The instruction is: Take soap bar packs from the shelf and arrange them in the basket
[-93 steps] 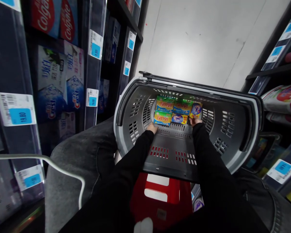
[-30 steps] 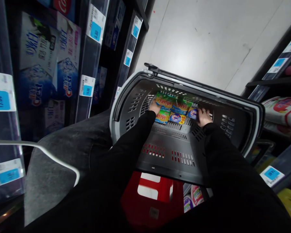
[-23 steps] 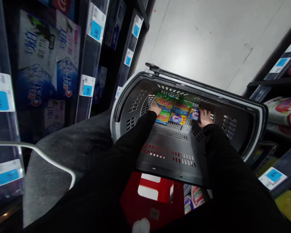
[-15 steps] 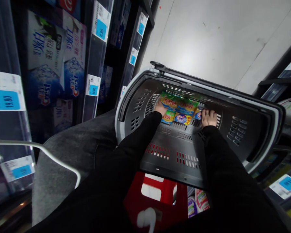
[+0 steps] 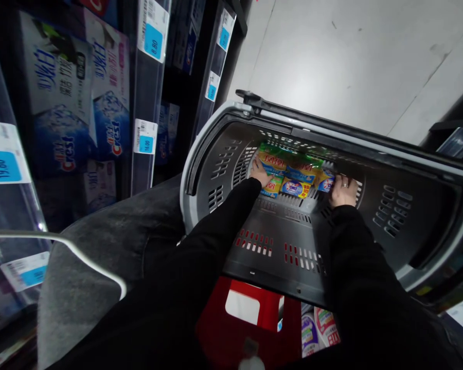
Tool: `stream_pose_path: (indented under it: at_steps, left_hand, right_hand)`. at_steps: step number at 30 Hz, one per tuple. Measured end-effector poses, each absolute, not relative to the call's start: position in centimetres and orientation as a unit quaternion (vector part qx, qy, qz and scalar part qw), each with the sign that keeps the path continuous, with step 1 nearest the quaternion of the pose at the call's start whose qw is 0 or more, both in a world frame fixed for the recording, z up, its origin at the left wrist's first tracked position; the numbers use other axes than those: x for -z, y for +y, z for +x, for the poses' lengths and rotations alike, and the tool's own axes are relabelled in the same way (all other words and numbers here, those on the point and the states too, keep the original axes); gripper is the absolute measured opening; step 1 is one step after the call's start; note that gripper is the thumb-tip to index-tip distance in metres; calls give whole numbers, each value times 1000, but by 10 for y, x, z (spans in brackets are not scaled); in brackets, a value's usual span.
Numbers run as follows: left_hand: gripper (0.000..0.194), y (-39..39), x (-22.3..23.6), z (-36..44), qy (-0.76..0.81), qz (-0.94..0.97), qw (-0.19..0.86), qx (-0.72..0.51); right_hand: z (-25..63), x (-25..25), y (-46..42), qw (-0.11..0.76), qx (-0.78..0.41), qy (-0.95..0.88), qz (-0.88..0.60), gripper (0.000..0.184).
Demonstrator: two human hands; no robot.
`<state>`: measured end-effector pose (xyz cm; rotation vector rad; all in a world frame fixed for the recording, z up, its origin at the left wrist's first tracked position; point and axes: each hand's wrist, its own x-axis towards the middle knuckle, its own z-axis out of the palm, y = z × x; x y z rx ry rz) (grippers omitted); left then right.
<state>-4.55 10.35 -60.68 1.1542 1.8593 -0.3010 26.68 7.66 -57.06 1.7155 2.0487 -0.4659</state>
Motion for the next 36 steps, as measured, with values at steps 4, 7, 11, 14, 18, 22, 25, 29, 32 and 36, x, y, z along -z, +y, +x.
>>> stream_pose_path:
  at_steps: [4, 7, 11, 14, 18, 22, 25, 29, 32, 36]
  left_hand:
    - [100, 106, 596, -39, 718, 558, 396, 131]
    - [73, 108, 582, -12, 586, 721, 354, 108]
    - [63, 109, 575, 28, 420, 830, 342, 131]
    - [67, 109, 577, 37, 431, 812, 348, 183]
    - [69, 111, 579, 32, 427, 812, 349, 194]
    - [70, 109, 583, 28, 424, 821, 343, 172]
    - [74, 108, 588, 28, 425, 823, 337, 166]
    - [75, 106, 591, 26, 425, 827, 336, 148]
    - [72, 105, 593, 24, 429, 826, 337, 139]
    - [70, 105, 597, 16, 426, 835, 326, 121]
  right_hand:
    - [264, 576, 69, 153, 140, 733, 648, 49]
    - [259, 580, 75, 149, 118, 727, 660, 46]
    - [253, 578, 84, 164, 103, 729, 657, 44]
    - [253, 568, 82, 164, 99, 741, 644, 43]
    - [248, 559, 87, 144, 75, 713, 682, 44]
    - [235, 559, 110, 190, 112, 694, 686, 44]
    - [229, 553, 112, 194, 98, 693, 687, 44]
    - [228, 543, 93, 177, 76, 712, 676, 45]
    - [225, 546, 95, 202, 93, 703, 676, 45]
    - [227, 555, 119, 262, 130, 679, 674, 48]
